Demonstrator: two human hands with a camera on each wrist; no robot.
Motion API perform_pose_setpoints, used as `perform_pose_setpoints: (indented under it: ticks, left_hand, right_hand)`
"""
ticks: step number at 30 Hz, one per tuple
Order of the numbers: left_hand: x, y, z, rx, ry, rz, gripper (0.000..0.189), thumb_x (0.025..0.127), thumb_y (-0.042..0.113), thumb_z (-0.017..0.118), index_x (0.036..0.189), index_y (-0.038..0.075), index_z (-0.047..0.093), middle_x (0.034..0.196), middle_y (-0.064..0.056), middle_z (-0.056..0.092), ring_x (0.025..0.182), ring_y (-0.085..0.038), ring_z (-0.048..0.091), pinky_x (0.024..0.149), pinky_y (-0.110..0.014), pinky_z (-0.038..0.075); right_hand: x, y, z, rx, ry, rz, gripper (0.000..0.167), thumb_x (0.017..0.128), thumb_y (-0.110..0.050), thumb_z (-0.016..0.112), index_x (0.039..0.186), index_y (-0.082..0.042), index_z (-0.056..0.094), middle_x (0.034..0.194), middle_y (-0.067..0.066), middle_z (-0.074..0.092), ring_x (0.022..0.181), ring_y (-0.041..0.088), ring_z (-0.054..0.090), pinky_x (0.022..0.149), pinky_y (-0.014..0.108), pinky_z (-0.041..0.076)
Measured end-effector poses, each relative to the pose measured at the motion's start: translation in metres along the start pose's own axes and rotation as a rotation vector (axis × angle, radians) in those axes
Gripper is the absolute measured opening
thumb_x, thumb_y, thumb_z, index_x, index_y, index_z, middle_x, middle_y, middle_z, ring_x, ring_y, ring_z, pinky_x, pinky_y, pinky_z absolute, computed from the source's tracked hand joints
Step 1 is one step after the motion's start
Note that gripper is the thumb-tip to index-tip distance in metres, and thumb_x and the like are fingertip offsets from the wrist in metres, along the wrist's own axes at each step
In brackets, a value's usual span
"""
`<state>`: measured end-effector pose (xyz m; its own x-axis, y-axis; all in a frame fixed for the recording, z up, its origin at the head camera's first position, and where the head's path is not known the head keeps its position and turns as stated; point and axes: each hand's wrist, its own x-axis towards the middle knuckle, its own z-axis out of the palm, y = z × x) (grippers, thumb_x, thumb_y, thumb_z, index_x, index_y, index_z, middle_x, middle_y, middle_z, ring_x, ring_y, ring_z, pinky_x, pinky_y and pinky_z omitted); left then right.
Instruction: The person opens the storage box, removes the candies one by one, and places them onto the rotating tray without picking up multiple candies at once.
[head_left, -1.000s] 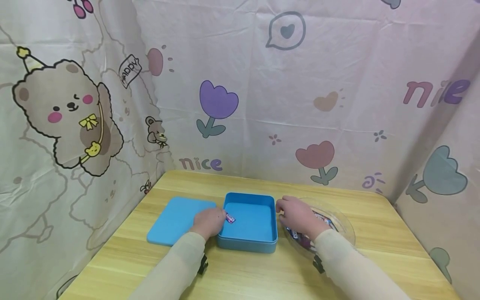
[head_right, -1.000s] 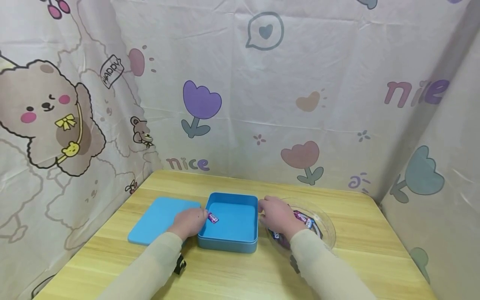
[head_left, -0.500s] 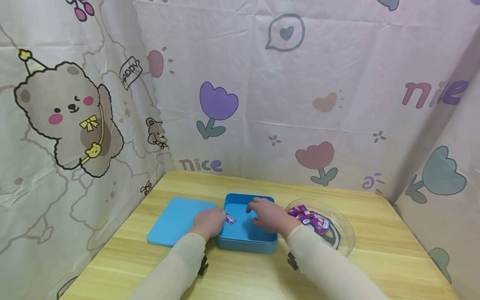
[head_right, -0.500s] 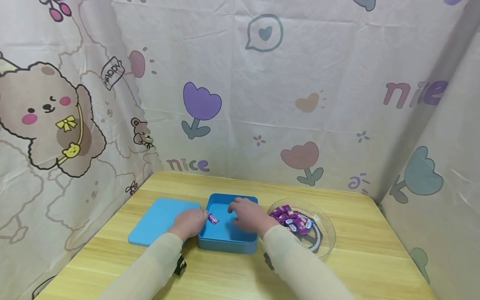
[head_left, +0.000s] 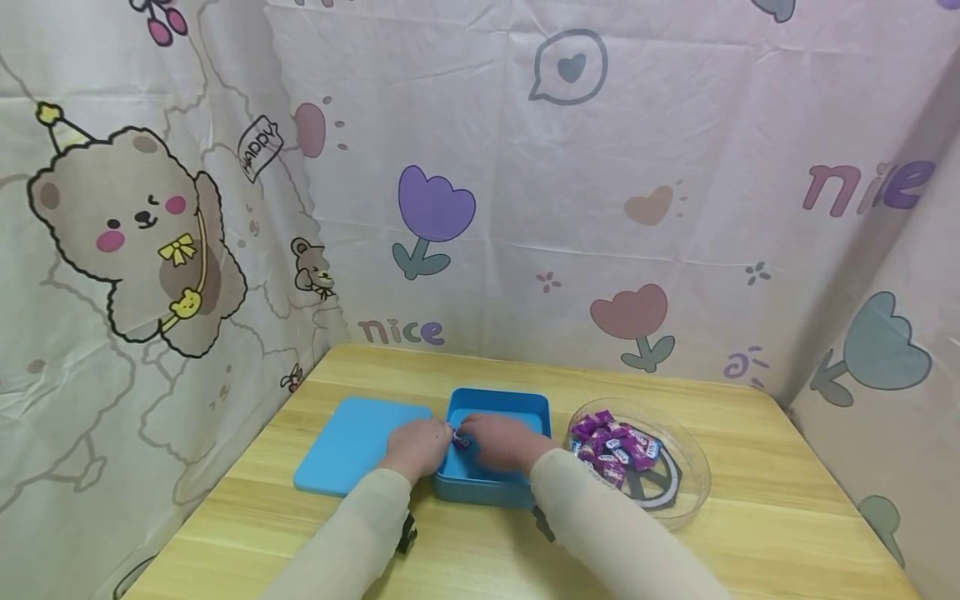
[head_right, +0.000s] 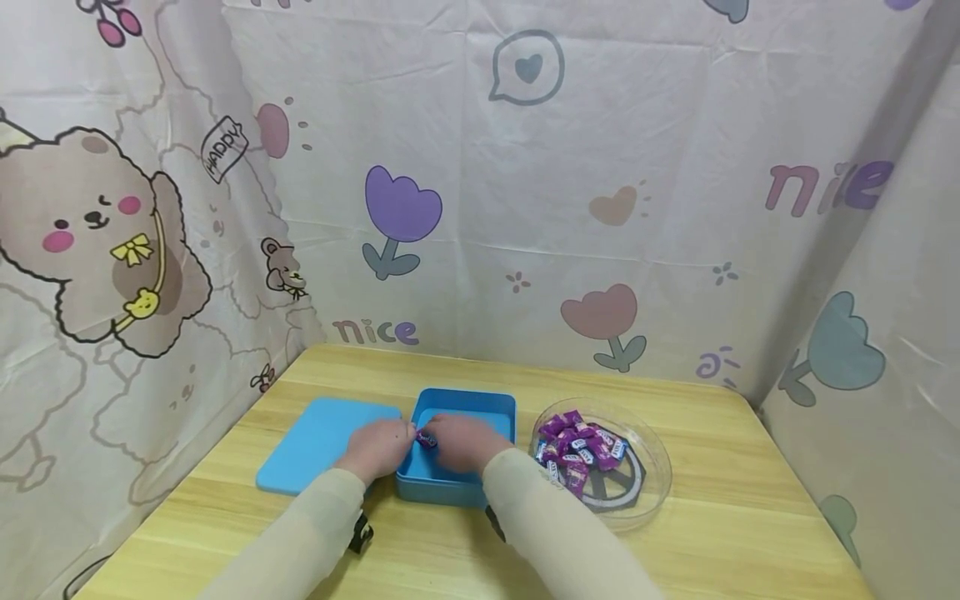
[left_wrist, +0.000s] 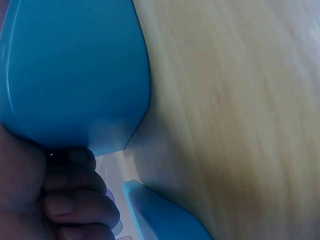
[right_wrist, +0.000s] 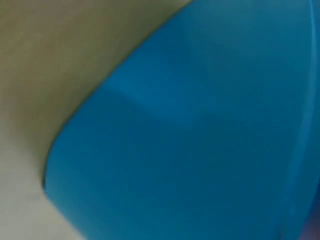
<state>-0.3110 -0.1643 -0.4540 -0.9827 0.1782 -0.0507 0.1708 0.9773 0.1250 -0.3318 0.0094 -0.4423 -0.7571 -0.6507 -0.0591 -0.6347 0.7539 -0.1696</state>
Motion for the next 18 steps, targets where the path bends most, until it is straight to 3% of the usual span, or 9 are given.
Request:
perform_pose_setpoints:
  ticks: [4, 9, 14, 18]
  left_hand:
    - [0.0, 0.0, 0.002, 0.004, 0.002, 0.003, 0.029, 0.109, 0.025, 0.045, 0.112, 0.01, 0.069, 0.11, -0.008, 0.069, 0.1, -0.03, 0.064, 0.082, -0.053, 0.055]
    - [-0.001, 0.0, 0.001, 0.035, -0.005, 0.034, 0.024, 0.108, 0.019, 0.047, 0.116, 0.009, 0.067, 0.111, -0.008, 0.068, 0.101, -0.03, 0.064, 0.084, -0.053, 0.055]
    - [0.0, 0.0, 0.001, -0.003, -0.006, 0.005, 0.031, 0.11, 0.024, 0.043, 0.119, 0.009, 0.068, 0.118, -0.008, 0.068, 0.108, -0.031, 0.063, 0.087, -0.053, 0.053]
    - [0.001, 0.0, 0.001, -0.029, -0.015, -0.029, 0.034, 0.11, 0.027, 0.04, 0.113, 0.01, 0.069, 0.114, -0.007, 0.068, 0.102, -0.028, 0.062, 0.086, -0.051, 0.054]
  right_hand:
    - [0.006, -0.008, 0.005, -0.041, -0.016, -0.023, 0.042, 0.098, -0.012, 0.064, 0.138, -0.022, 0.062, 0.14, -0.005, 0.059, 0.129, 0.016, 0.055, 0.107, 0.038, 0.045]
    - [0.008, -0.013, 0.009, -0.098, -0.018, -0.037, 0.04, 0.099, -0.014, 0.064, 0.138, -0.023, 0.063, 0.136, -0.007, 0.062, 0.125, 0.015, 0.058, 0.105, 0.035, 0.046]
    - [0.008, -0.014, 0.008, -0.126, -0.025, -0.024, 0.033, 0.101, -0.017, 0.063, 0.133, -0.023, 0.066, 0.131, -0.005, 0.065, 0.121, 0.016, 0.06, 0.102, 0.036, 0.048]
    - [0.008, -0.012, 0.006, -0.11, -0.026, 0.001, 0.023, 0.101, -0.015, 0.064, 0.122, -0.019, 0.072, 0.12, -0.003, 0.068, 0.111, 0.015, 0.064, 0.098, 0.035, 0.051]
